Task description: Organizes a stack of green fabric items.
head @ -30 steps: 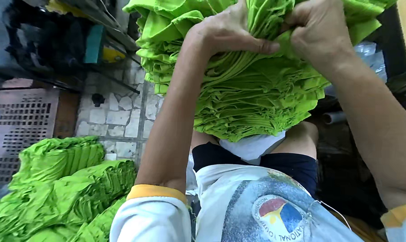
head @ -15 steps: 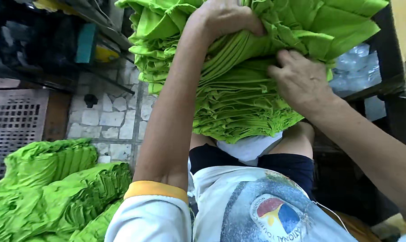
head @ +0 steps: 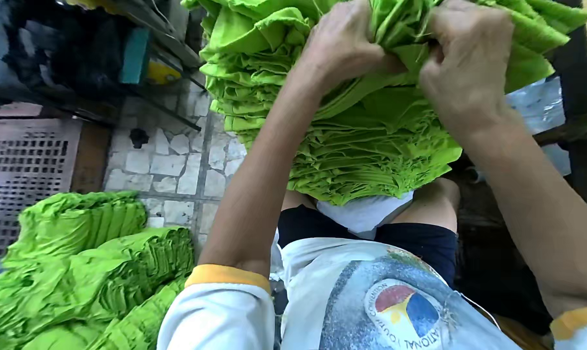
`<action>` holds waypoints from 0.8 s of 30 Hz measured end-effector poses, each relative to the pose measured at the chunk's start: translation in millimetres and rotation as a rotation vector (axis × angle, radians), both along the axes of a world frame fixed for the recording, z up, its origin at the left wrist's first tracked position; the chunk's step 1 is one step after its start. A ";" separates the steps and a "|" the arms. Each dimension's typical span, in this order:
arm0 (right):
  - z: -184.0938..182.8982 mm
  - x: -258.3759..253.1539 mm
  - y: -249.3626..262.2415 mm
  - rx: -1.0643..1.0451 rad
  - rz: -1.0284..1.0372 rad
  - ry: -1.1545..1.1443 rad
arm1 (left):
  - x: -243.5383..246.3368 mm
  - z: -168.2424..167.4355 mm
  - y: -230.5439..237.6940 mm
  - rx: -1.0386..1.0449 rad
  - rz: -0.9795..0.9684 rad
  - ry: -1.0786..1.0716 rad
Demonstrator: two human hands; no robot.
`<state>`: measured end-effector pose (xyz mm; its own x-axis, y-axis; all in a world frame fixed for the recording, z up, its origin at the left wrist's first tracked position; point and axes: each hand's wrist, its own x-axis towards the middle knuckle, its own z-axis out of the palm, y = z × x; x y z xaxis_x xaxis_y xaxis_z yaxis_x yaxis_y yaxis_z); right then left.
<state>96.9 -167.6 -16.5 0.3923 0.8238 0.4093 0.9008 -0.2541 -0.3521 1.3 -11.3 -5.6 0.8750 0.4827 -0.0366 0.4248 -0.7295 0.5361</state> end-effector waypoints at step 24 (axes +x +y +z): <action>-6.1 -3.3 -6.7 -0.020 0.020 -0.053 | 3.1 -2.0 6.2 -0.009 -0.026 0.008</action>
<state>93.6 -174.3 -22.6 0.3543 0.8394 0.4122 0.9229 -0.2425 -0.2992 4.4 -5.1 -7.7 0.8868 0.4597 -0.0478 0.4101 -0.7352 0.5397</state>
